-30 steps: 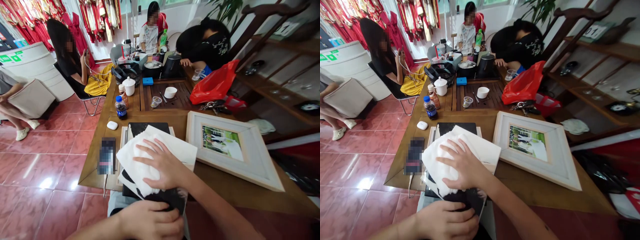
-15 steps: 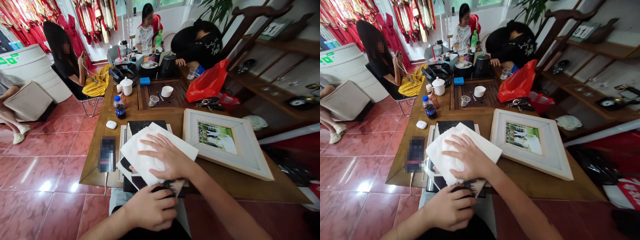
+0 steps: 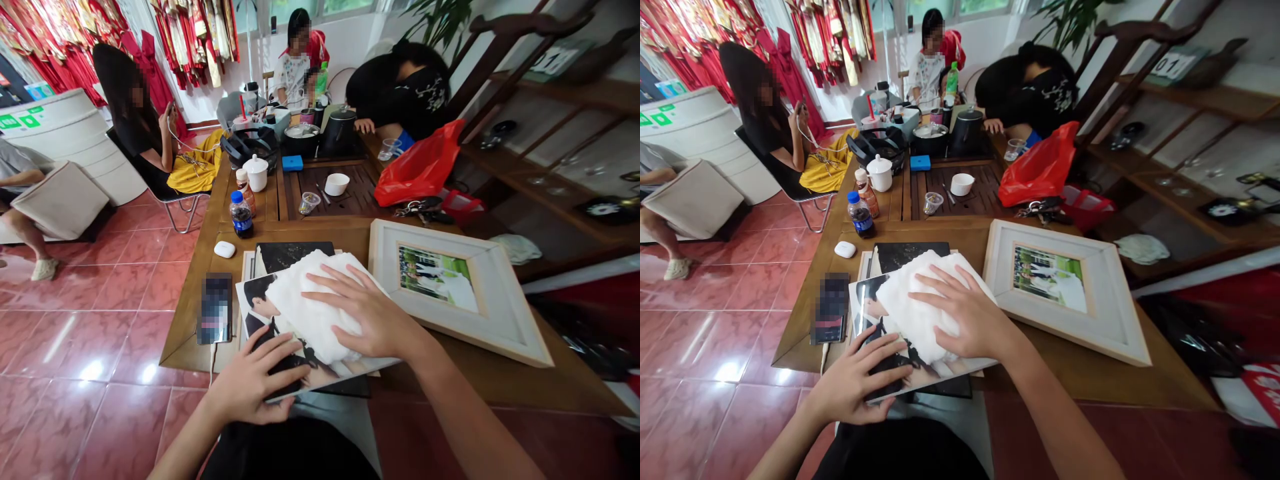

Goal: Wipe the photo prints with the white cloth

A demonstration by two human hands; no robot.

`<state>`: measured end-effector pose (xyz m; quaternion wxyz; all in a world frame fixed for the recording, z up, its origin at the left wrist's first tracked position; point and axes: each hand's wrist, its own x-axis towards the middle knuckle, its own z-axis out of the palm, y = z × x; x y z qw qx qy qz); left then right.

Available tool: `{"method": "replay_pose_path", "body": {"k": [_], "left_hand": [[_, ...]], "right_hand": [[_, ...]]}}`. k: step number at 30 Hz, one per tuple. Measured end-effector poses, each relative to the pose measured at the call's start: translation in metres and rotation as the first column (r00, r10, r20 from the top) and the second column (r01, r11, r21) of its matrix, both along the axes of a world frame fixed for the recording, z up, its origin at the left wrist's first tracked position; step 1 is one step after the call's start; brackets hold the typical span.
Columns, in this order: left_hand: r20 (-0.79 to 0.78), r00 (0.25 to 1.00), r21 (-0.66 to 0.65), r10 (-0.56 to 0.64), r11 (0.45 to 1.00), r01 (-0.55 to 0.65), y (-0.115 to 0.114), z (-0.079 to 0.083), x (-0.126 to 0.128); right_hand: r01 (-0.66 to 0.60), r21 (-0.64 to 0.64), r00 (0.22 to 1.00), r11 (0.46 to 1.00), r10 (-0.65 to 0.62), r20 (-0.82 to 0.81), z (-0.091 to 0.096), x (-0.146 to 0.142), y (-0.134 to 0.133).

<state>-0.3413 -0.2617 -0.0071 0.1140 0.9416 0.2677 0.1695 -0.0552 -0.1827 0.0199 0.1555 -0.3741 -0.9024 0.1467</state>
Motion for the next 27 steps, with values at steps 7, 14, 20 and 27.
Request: {"method": "replay_pose_path", "body": {"k": [7, 14, 20, 27], "left_hand": [[0.055, 0.998, 0.006, 0.000, 1.000, -0.001, 0.018, 0.000, -0.008], [0.027, 1.000, -0.078, -0.012, 0.997, 0.014, 0.044, 0.006, -0.015], [0.009, 1.000, -0.279, -0.011, 0.960, 0.013, 0.070, 0.029, -0.017], [-0.070, 0.980, -0.195, 0.186, 0.961, -0.196, 0.112, 0.051, -0.001]], "right_hand": [[-0.006, -0.034, 1.000, 0.999, 0.006, -0.003, -0.003, -0.001, 0.009], [-0.066, -0.041, 0.998, 0.997, 0.065, -0.021, -0.006, -0.001, 0.037], [-0.052, -0.043, 0.999, 0.998, 0.051, -0.013, -0.004, -0.005, 0.048], [-0.020, -0.017, 0.999, 1.000, 0.021, 0.025, 0.005, -0.009, 0.043]]}}
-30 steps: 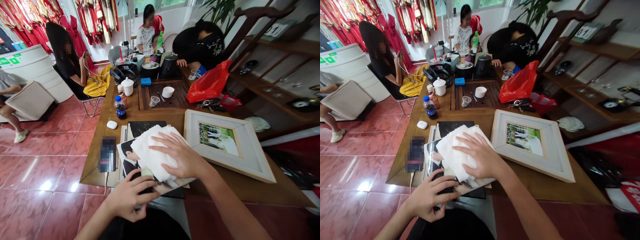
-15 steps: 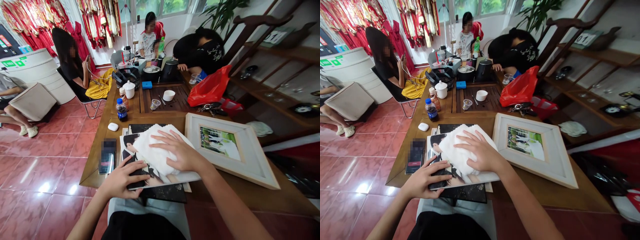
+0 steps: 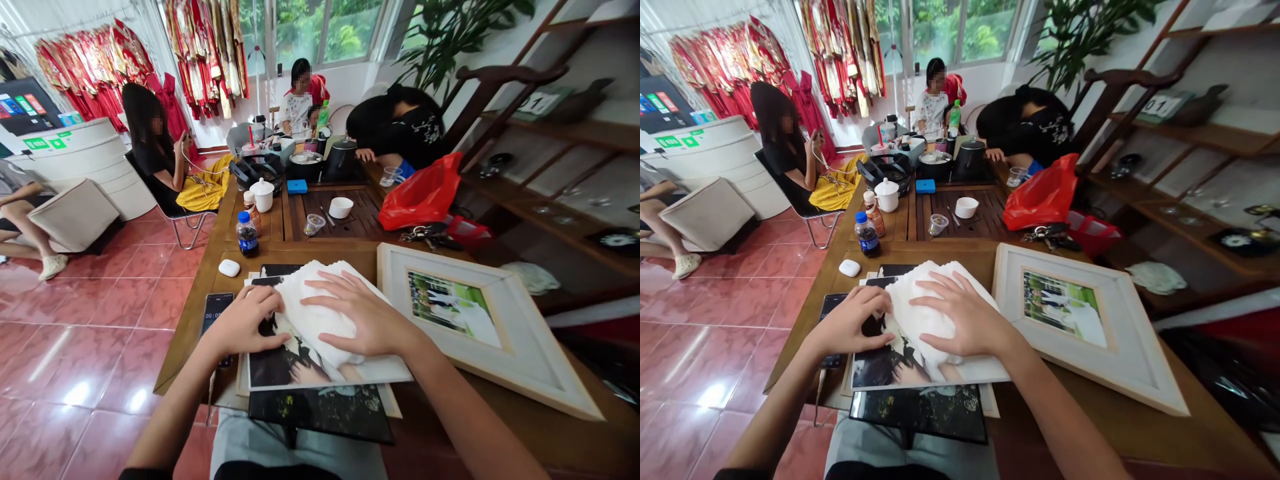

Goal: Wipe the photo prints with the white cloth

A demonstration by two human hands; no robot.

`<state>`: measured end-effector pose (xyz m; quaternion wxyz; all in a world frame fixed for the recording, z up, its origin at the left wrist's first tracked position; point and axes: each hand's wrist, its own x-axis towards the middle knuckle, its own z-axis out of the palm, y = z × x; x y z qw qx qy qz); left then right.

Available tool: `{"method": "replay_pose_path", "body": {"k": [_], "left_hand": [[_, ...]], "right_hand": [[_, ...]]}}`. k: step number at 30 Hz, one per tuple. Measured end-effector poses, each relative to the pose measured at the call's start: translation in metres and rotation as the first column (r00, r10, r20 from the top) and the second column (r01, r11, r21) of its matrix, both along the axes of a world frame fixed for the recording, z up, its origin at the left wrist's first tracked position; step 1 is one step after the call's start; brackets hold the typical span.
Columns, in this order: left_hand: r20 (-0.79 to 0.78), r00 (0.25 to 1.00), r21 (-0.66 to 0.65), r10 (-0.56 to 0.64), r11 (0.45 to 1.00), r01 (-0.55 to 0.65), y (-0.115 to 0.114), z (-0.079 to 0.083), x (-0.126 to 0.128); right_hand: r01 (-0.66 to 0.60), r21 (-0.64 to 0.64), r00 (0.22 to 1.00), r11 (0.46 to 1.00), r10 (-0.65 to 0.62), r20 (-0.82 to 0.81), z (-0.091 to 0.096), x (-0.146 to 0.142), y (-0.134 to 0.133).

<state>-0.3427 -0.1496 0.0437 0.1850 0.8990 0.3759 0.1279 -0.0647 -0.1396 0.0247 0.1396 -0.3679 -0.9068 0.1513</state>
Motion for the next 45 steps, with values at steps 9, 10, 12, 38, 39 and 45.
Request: {"method": "replay_pose_path", "body": {"k": [9, 10, 12, 38, 39, 45], "left_hand": [[-0.029, 0.999, 0.085, 0.023, 0.996, -0.021, 0.026, -0.023, -0.003], [-0.039, 0.999, 0.087, 0.029, 0.996, -0.025, 0.025, -0.025, -0.004], [-0.059, 0.997, 0.087, 0.043, 0.995, -0.038, 0.022, -0.027, -0.004], [-0.099, 0.995, 0.137, 0.027, 0.990, -0.013, 0.023, -0.032, -0.007], [-0.098, 0.995, 0.139, 0.027, 0.990, -0.014, 0.024, -0.032, -0.007], [-0.098, 0.995, 0.133, 0.034, 0.991, -0.020, 0.024, -0.033, -0.008]], "right_hand": [[-0.032, 0.062, 0.999, 0.998, 0.033, -0.004, -0.009, 0.006, 0.001], [-0.035, 0.078, 0.999, 0.996, 0.036, -0.006, -0.010, 0.007, -0.001], [-0.032, 0.114, 0.999, 0.993, 0.033, -0.009, -0.012, 0.008, -0.005], [-0.006, 0.150, 1.000, 0.989, 0.006, 0.001, -0.010, 0.016, -0.004], [0.018, 0.162, 1.000, 0.987, -0.018, -0.001, -0.011, 0.018, -0.001], [0.013, 0.166, 1.000, 0.986, -0.013, -0.006, -0.012, 0.019, -0.003]]}}
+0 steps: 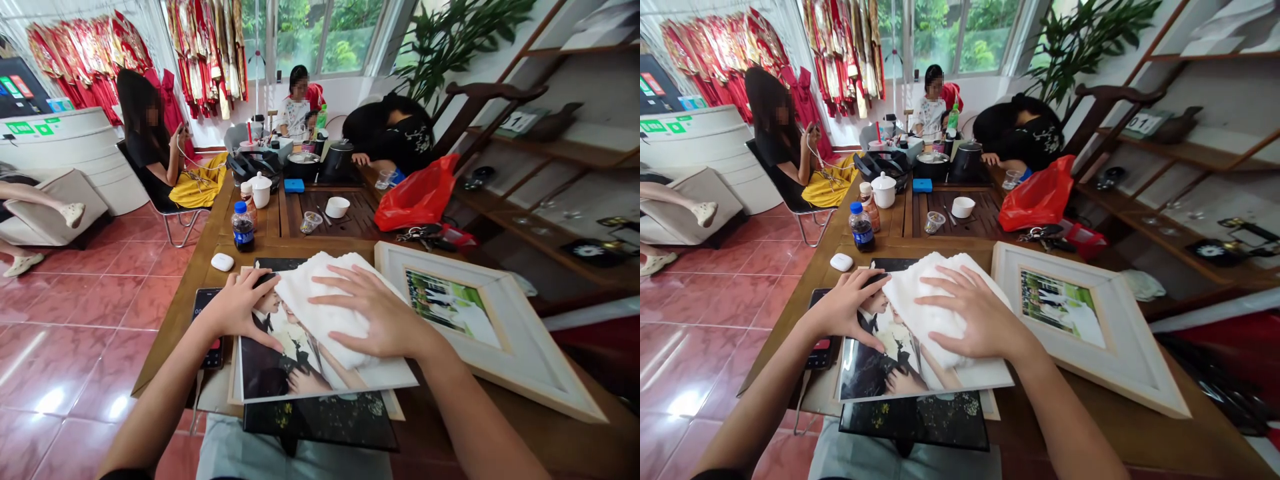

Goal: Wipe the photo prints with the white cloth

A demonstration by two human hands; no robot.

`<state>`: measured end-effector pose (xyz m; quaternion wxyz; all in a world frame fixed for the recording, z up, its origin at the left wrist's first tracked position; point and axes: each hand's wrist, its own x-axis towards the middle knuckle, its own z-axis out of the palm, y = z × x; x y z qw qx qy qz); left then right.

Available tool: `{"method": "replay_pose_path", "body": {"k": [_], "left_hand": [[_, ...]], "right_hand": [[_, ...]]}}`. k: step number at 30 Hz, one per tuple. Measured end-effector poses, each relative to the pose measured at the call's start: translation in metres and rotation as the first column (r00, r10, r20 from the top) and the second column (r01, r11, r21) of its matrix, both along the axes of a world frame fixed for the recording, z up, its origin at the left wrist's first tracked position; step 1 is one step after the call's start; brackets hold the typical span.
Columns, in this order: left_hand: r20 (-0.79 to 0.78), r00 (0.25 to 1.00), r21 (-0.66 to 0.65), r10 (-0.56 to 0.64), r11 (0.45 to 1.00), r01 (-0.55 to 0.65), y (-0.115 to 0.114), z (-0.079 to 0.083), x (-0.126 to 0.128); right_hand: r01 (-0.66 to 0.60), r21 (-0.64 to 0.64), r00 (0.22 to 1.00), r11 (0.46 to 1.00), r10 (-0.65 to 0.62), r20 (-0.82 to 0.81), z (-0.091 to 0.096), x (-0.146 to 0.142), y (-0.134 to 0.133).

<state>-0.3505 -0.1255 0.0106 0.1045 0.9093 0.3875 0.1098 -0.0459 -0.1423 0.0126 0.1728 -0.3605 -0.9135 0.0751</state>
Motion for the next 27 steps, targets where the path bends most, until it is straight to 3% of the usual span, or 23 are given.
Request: {"method": "replay_pose_path", "body": {"k": [10, 21, 27], "left_hand": [[-0.054, 0.998, -0.025, -0.029, 0.999, 0.028, 0.003, -0.001, 0.000], [-0.027, 1.000, -0.009, -0.005, 1.000, 0.005, -0.001, 0.003, 0.000], [-0.031, 1.000, -0.010, 0.004, 1.000, -0.005, -0.002, 0.003, 0.001]], "right_hand": [[-0.231, -0.154, 0.972, 0.961, 0.235, 0.012, 0.009, -0.019, -0.024], [0.076, 0.003, 0.996, 0.997, -0.076, -0.051, -0.003, 0.010, 0.006], [-0.047, -0.024, 0.999, 0.999, 0.047, -0.017, 0.002, 0.000, -0.007]]}}
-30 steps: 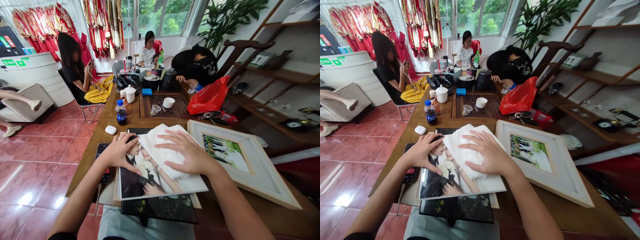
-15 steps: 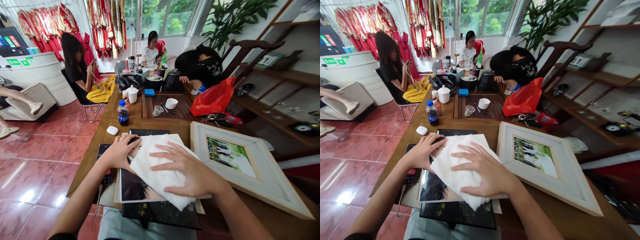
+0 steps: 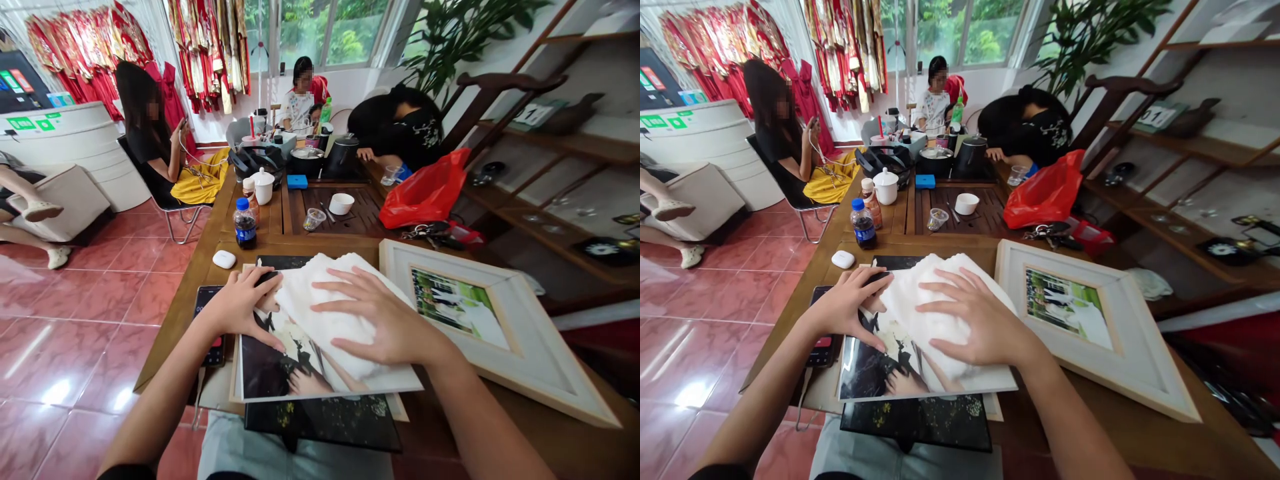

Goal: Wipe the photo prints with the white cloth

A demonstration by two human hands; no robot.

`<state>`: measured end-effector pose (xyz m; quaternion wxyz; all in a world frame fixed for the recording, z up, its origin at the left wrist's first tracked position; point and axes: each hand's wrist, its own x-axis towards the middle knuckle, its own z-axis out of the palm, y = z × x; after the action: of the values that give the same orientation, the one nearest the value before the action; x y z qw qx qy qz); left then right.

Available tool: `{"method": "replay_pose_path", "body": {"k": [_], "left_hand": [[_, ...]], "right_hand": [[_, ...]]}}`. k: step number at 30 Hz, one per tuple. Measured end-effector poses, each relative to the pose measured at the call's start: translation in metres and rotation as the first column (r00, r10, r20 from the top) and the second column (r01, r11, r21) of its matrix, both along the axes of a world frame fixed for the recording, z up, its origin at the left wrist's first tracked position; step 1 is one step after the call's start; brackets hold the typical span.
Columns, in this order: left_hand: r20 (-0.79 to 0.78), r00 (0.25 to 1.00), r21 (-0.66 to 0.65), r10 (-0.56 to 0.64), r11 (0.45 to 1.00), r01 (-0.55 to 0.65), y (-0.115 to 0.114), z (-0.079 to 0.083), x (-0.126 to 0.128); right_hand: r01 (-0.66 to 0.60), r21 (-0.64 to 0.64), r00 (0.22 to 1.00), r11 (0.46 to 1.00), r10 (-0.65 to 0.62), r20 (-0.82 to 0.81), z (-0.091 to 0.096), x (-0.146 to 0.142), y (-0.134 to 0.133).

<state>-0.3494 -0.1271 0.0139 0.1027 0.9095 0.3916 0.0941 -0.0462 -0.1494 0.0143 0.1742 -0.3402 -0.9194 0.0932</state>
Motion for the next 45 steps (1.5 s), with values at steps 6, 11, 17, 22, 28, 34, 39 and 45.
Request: {"method": "replay_pose_path", "body": {"k": [6, 11, 17, 22, 28, 34, 39, 45], "left_hand": [[-0.042, 0.999, -0.013, -0.020, 1.000, 0.020, 0.003, -0.002, -0.001], [-0.023, 1.000, -0.012, -0.019, 1.000, 0.019, 0.003, -0.002, -0.002], [0.005, 1.000, 0.000, -0.004, 1.000, 0.004, 0.001, 0.000, -0.001], [0.002, 1.000, 0.001, -0.005, 1.000, 0.005, 0.000, 0.000, 0.000], [-0.010, 0.999, 0.017, -0.040, 0.999, 0.040, 0.001, 0.002, -0.002], [-0.029, 0.999, 0.023, 0.018, 1.000, -0.017, 0.001, 0.001, 0.000], [-0.036, 0.990, 0.012, 0.134, 0.991, -0.133, 0.001, -0.003, 0.006], [-0.053, 0.988, 0.031, 0.145, 0.989, -0.143, 0.000, -0.005, 0.009]], "right_hand": [[-0.170, -0.097, 0.985, 0.981, 0.170, -0.003, 0.007, -0.018, -0.018], [-0.129, -0.101, 0.992, 0.987, 0.129, -0.007, 0.005, -0.013, -0.014], [0.046, 0.002, 0.998, 0.999, -0.046, -0.036, -0.001, 0.001, 0.000], [0.049, 0.042, 0.999, 0.998, -0.049, -0.018, -0.004, 0.003, 0.004], [0.015, 0.028, 1.000, 0.999, -0.015, -0.015, -0.007, 0.002, 0.003], [-0.031, -0.033, 0.999, 0.999, 0.031, -0.007, -0.001, -0.003, -0.004], [-0.154, -0.086, 0.988, 0.984, 0.155, -0.003, 0.008, -0.015, -0.019], [-0.256, -0.106, 0.966, 0.961, 0.257, -0.002, 0.012, -0.024, -0.030]]}}
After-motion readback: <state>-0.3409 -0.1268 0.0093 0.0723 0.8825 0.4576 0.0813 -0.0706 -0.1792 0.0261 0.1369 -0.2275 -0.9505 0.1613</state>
